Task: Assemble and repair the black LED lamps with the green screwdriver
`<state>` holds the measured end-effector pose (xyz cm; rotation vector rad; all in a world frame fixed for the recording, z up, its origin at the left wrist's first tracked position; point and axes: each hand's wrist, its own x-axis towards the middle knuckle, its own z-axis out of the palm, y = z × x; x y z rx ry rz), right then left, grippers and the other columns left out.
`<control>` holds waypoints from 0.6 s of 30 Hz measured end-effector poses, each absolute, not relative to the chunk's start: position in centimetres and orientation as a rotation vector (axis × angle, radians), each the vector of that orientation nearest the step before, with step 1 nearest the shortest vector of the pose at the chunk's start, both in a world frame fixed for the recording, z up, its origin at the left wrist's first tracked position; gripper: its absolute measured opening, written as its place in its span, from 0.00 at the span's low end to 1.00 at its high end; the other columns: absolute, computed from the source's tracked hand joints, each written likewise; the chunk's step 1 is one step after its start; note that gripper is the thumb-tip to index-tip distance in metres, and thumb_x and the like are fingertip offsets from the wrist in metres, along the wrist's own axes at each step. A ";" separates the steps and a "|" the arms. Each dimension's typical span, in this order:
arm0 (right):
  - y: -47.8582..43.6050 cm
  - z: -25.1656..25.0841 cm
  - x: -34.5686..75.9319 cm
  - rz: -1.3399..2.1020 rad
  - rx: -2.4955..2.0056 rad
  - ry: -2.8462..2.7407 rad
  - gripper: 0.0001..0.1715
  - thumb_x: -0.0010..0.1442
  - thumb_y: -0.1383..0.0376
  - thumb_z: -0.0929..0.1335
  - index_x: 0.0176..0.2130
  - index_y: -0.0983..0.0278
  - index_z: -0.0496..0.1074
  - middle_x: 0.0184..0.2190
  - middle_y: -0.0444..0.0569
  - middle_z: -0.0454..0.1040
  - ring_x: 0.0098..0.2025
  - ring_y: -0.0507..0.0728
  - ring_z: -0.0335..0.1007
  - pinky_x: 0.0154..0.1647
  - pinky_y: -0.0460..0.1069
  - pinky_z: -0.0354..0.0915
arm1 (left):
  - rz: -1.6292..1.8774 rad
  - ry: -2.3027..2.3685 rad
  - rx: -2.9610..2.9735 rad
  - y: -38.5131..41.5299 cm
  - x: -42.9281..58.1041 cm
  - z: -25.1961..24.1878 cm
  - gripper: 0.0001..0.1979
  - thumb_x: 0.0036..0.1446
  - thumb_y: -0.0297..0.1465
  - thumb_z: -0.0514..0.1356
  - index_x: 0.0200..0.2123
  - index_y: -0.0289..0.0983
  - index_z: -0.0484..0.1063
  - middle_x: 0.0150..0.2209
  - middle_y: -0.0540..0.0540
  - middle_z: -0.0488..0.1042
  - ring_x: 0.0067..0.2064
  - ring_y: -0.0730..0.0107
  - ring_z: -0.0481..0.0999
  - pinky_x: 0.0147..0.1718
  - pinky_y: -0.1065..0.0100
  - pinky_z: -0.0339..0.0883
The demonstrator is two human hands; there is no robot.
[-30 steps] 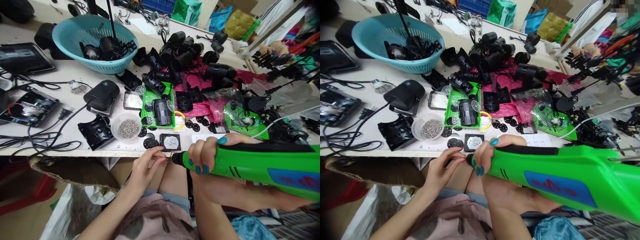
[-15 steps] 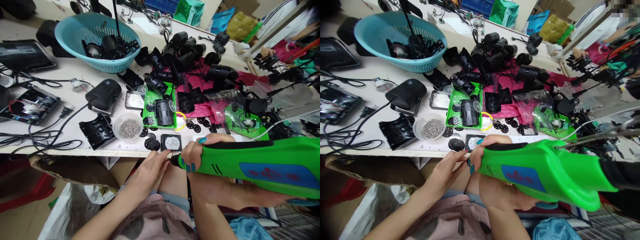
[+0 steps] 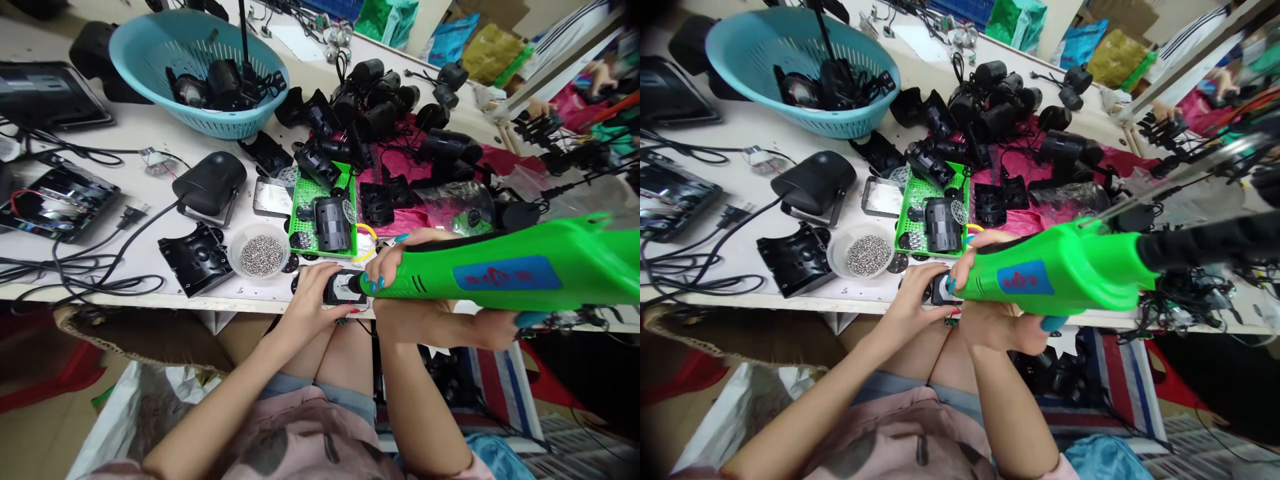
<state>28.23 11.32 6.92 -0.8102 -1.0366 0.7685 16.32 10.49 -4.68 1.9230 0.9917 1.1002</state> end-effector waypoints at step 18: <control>12.4 5.2 27.3 0.761 -0.839 -0.963 0.30 0.56 0.38 0.61 0.36 0.59 0.69 0.19 0.40 0.63 0.16 0.53 0.58 0.18 0.51 0.54 | 1.056 1.026 1.812 11.4 18.1 -5.9 0.21 0.54 0.25 0.68 0.51 0.39 0.70 0.50 0.41 0.76 0.53 0.55 0.73 0.52 0.55 0.68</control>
